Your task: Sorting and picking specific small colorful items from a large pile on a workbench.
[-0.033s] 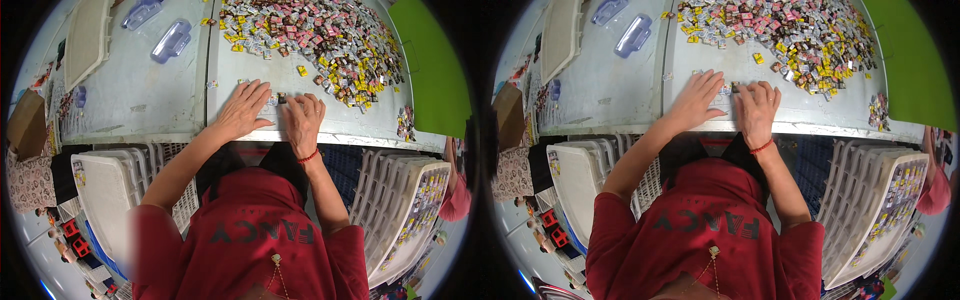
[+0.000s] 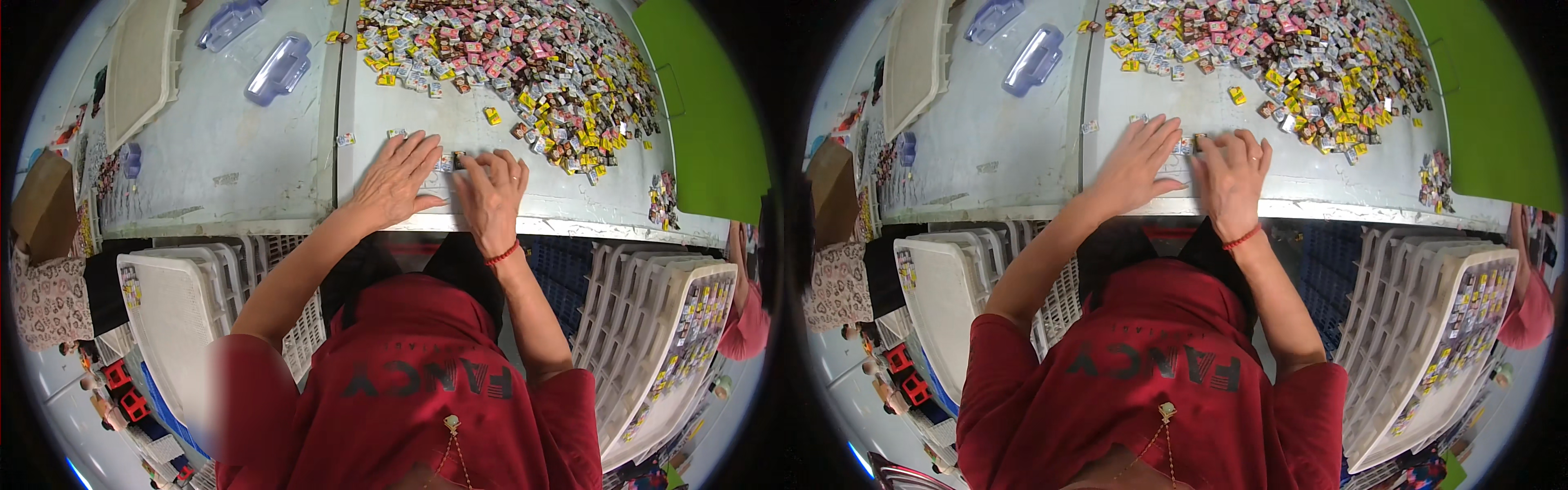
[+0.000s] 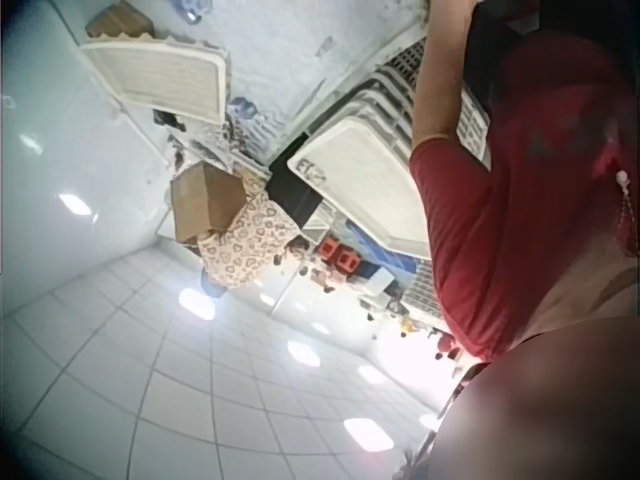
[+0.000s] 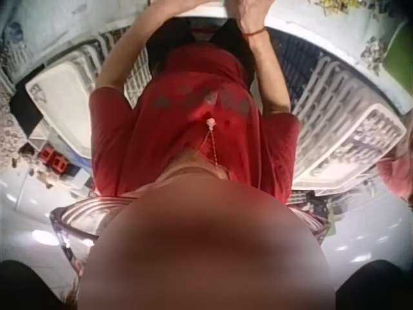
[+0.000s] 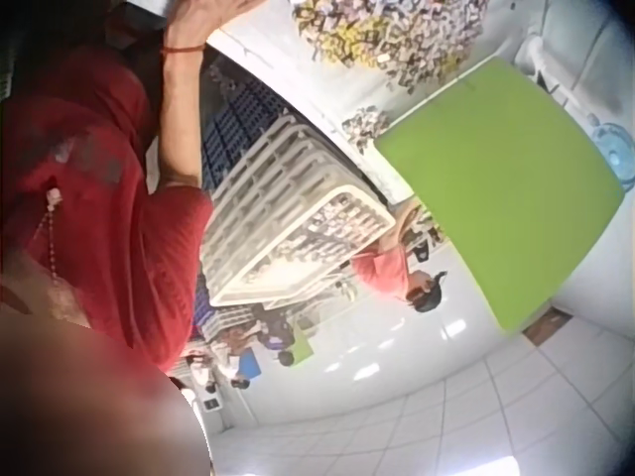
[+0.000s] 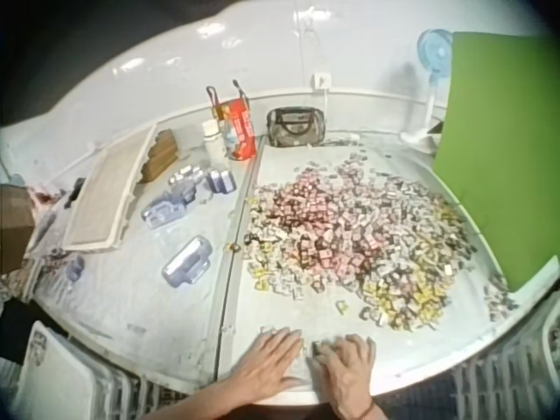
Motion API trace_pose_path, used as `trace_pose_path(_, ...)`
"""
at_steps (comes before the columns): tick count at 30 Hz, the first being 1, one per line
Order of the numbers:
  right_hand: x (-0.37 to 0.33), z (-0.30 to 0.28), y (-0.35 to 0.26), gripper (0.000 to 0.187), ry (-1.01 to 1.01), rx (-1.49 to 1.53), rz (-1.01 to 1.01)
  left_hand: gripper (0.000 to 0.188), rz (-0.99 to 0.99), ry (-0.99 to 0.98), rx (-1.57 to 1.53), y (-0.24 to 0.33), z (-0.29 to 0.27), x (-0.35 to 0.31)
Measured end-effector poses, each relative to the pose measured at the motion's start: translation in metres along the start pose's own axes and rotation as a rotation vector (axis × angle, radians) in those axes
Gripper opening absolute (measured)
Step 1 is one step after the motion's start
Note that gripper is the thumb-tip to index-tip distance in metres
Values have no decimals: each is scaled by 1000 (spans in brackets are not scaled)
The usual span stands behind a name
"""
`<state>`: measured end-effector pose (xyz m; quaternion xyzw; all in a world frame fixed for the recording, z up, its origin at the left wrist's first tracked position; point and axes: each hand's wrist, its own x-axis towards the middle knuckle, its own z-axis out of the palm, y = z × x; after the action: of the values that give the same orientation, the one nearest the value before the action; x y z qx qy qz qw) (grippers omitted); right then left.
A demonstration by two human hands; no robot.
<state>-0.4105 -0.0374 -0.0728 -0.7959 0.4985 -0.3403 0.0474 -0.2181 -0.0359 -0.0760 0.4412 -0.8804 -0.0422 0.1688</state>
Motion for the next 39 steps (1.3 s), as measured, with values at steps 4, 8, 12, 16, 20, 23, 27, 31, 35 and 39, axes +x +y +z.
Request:
trace_pose_path(4,15,7,0,34,-100,-70,-51,73,-11,-29,7,-2,2,0)
trace_pose_path(8,27,5,0,26,-219,-98,-7,73,13,13,6,-2,5,2)
trace_pose_path(12,25,9,0,22,-208,-76,-75,74,13,-16,25,0,2,1)
trace_pose_path(16,14,-3,3,18,5,177,10,74,-13,-23,-4,0,-1,-1)
trace_pose_path(20,6,-17,33,18,118,332,260,57,-29,201,-37,1,0,34)
trace_pose_path(23,6,-19,42,21,66,511,502,28,-26,347,-238,4,16,90)
trace_pose_path(27,6,-21,45,28,43,772,684,22,-41,273,-182,-10,43,127)
trace_pose_path(31,-4,-18,59,29,24,948,763,15,-61,277,-268,-25,33,122)
trace_pose_path(35,-5,-27,65,30,21,1080,779,17,-101,292,-309,-16,-20,92)
trace_pose_path(39,-7,-23,65,31,17,1080,775,18,3,190,-261,2,-10,47)
